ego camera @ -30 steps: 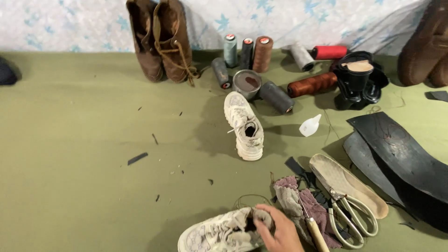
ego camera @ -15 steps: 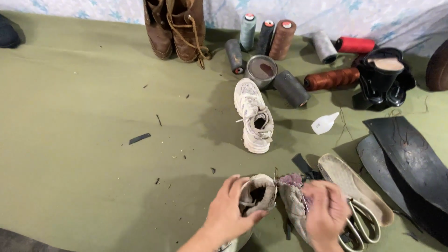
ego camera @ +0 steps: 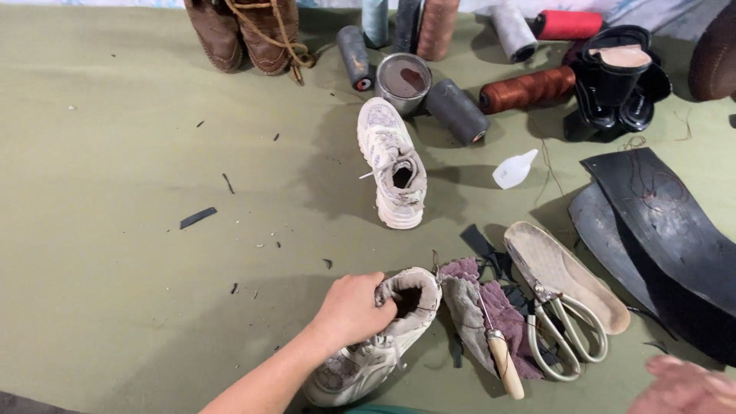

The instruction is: Hand-sewing the sole of a white sneaker using a sewing awl and thread on a repair workbench.

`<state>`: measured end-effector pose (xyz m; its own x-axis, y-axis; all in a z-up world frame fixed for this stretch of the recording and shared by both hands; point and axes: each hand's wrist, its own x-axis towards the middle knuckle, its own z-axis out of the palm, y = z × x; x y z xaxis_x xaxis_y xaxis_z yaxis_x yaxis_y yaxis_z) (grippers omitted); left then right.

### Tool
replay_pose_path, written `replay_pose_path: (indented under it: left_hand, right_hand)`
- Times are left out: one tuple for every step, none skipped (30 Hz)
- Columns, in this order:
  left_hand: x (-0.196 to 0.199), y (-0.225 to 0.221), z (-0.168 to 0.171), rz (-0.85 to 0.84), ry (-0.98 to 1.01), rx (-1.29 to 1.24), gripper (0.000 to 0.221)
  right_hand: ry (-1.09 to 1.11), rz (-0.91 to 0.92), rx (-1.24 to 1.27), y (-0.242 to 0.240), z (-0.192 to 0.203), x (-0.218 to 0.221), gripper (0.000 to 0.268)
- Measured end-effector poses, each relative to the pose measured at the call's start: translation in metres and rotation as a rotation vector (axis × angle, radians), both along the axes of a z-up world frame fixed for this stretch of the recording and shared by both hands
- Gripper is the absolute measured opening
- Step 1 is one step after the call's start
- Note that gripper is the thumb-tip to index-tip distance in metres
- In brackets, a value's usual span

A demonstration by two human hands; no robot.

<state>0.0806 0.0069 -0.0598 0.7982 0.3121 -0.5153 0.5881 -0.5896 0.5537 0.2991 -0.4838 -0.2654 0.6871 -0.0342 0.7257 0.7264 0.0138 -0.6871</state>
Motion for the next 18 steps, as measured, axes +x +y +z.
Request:
replay_pose_path:
  left_hand:
    - [0.0, 0.003, 0.006, -0.027, -0.03, -0.002, 0.019]
    - [0.0, 0.006, 0.012, -0.054, -0.059, -0.005, 0.018]
    - [-0.006, 0.009, 0.01, -0.06, -0.062, -0.002, 0.018]
    - [-0.013, 0.013, 0.007, -0.068, -0.271, 0.173, 0.02]
    - [-0.023, 0.015, 0.004, -0.072, -0.473, 0.341, 0.051]
    - [-0.026, 0.009, 0.011, -0.074, -0.467, 0.337, 0.051]
    - [-0.03, 0.004, 0.019, -0.131, -0.662, 0.453, 0.049]
    - [-0.035, 0.0, 0.027, -0.191, -0.857, 0.567, 0.048]
    - [-0.037, -0.008, 0.016, -0.189, -0.86, 0.574, 0.048]
    - [-0.038, -0.016, 0.005, -0.265, -0.965, 0.595, 0.046]
    - [-0.04, -0.024, -0.006, -0.345, -1.068, 0.612, 0.044]
    - [-0.041, -0.031, -0.004, -0.345, -1.07, 0.618, 0.044]
    - [-0.044, -0.04, -0.003, -0.32, -1.129, 0.696, 0.017]
    - [-0.046, -0.048, -0.003, -0.294, -1.188, 0.774, 0.014]
    - [-0.05, -0.056, -0.014, -0.292, -1.185, 0.766, 0.014]
    - [-0.054, -0.064, -0.025, -0.234, -1.169, 0.786, 0.018]
    - [-0.055, -0.069, -0.036, -0.173, -1.158, 0.814, 0.022]
    - [-0.058, -0.067, -0.044, -0.168, -1.161, 0.816, 0.022]
  right_hand:
    - [0.161, 0.005, -0.031, 0.048, 0.06, -0.033, 0.031]
    - [0.322, 0.009, -0.058, 0.078, 0.125, -0.084, 0.022]
    - [0.32, 0.004, -0.054, 0.055, 0.102, -0.054, 0.022]
    - [0.95, 0.1, -0.089, 0.032, 0.079, -0.024, 0.025]
    - [1.585, 0.211, -0.128, 0.006, 0.056, 0.003, 0.032]
    - [1.591, 0.207, -0.129, 0.095, 0.119, -0.016, 0.032]
    - [1.086, 0.072, -0.383, 0.165, 0.182, -0.068, 0.023]
    - [0.559, -0.034, -0.59, 0.209, 0.244, -0.144, 0.014]
    - [0.553, -0.03, -0.585, 0.216, 0.232, -0.136, 0.014]
    - [0.464, 0.128, -0.652, 0.222, 0.22, -0.127, 0.022]
    - [0.373, 0.283, -0.717, 0.228, 0.209, -0.12, 0.034]
    - [0.369, 0.284, -0.714, 0.243, 0.214, -0.12, 0.034]
    - [0.429, 0.364, -0.88, 0.256, 0.219, -0.124, 0.053]
    - [0.489, 0.444, -1.046, 0.269, 0.224, -0.127, 0.074]
    - [0.495, 0.444, -1.051, 0.271, 0.221, -0.132, 0.074]
    - [0.548, 0.556, -1.136, 0.272, 0.218, -0.136, 0.077]
    - [0.589, 0.671, -1.216, 0.277, 0.216, -0.138, 0.08]
    - [0.584, 0.67, -1.219, 0.274, 0.209, -0.136, 0.08]
